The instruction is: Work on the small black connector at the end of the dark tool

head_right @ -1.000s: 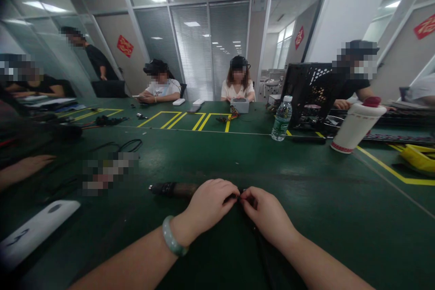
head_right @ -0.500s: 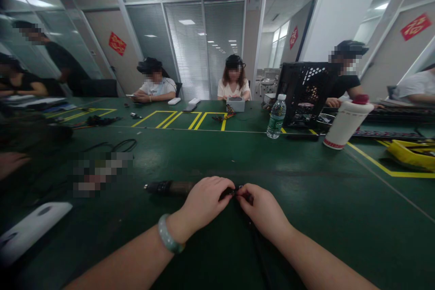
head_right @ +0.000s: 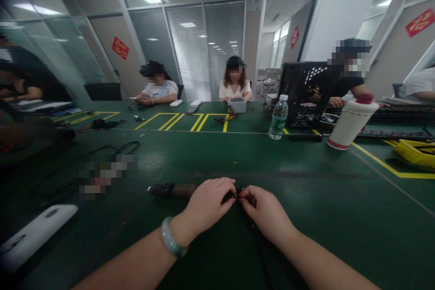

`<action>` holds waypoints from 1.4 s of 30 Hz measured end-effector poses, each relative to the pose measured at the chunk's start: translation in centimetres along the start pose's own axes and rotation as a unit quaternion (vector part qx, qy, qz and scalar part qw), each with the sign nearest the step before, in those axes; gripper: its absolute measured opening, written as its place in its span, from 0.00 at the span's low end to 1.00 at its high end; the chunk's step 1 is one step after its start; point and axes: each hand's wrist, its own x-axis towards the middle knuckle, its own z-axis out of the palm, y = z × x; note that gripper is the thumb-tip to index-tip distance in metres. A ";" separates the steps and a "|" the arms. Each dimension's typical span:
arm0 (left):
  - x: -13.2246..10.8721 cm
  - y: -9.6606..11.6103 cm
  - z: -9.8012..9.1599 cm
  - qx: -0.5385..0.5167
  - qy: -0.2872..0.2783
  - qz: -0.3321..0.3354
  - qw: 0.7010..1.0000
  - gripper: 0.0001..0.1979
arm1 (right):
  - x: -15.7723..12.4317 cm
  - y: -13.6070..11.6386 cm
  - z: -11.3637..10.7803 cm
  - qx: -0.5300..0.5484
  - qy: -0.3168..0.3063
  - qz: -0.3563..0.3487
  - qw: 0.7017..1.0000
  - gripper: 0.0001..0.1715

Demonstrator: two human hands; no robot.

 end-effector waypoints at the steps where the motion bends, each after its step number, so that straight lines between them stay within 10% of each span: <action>1: 0.0 0.0 -0.1 0.001 -0.003 0.005 1.000 0.06 | 0.0 0.0 0.0 -0.001 0.001 0.001 1.000 0.08; 42: 0.0 -0.5 0.6 -0.008 -0.002 -0.001 1.000 0.07 | -0.2 0.6 0.0 0.044 0.004 -0.006 0.999 0.03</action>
